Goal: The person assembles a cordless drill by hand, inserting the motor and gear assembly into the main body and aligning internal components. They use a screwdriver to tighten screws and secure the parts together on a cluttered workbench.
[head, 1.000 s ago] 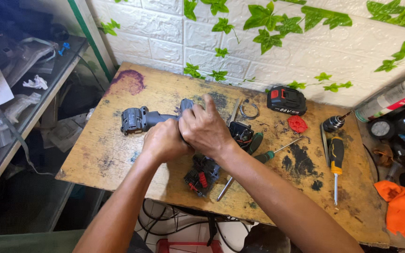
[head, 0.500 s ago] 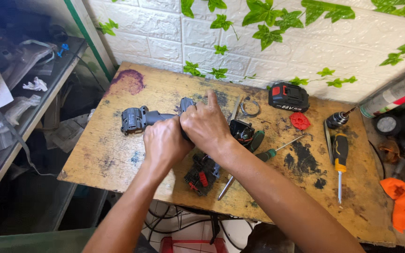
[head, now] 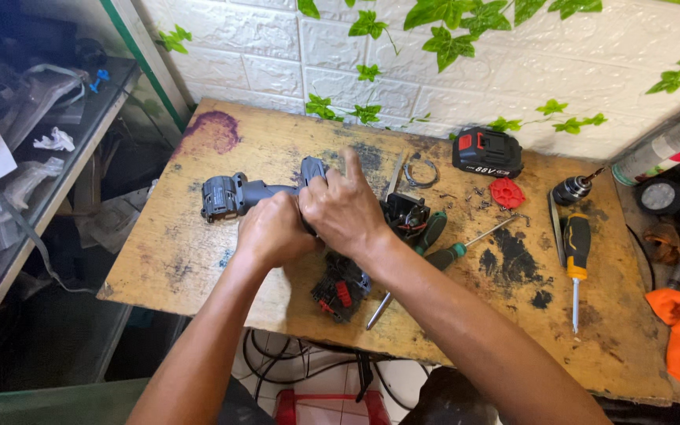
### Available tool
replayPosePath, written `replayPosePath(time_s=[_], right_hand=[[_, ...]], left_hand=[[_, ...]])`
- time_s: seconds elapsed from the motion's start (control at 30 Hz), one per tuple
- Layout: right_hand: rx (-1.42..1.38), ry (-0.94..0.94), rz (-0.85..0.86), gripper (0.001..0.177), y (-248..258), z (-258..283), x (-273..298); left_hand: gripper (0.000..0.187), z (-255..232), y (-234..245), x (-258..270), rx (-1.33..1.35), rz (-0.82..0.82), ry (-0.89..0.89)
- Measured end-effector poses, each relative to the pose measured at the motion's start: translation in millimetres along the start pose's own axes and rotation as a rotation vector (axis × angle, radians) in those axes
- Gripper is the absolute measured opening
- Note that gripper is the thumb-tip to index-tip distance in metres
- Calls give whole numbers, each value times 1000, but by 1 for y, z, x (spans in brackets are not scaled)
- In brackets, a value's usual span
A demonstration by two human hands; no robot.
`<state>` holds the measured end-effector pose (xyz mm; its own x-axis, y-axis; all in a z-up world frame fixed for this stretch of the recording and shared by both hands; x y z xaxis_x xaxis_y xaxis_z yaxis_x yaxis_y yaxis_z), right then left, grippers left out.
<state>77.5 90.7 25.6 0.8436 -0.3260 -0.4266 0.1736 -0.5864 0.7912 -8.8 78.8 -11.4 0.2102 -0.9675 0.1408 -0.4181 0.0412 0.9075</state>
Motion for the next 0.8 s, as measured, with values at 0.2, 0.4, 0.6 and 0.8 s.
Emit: replayPosePath(time_s=[0.2,0.4,0.6,0.8], right_hand=[[-145,-102,322,10,-20,-14,-5],[-124,-103,243,8,-16,-14,-4],[-61,-55,-106,4,-9,-2,5],[-182,-104,-112,3,-6,-13,13]], left_hand=[[19,-19,-3,16,-331,-518,-112],[20,-12,-10,3,-274,-487,-124],[57,0,-2,-11,-114,51,16],[72,-12,13,13,205,37,-112]])
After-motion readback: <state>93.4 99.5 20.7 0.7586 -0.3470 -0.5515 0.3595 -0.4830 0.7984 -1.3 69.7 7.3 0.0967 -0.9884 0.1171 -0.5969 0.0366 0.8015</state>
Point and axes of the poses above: each hand's wrist, its own x-axis away from the middle knuckle, its own y-axis out of the back of the hand, z = x × y, the point moved 7 cm from there along -x, towards the middle knuckle, and after that the axes turned 1 degree about -y, right-handed, at the moved point
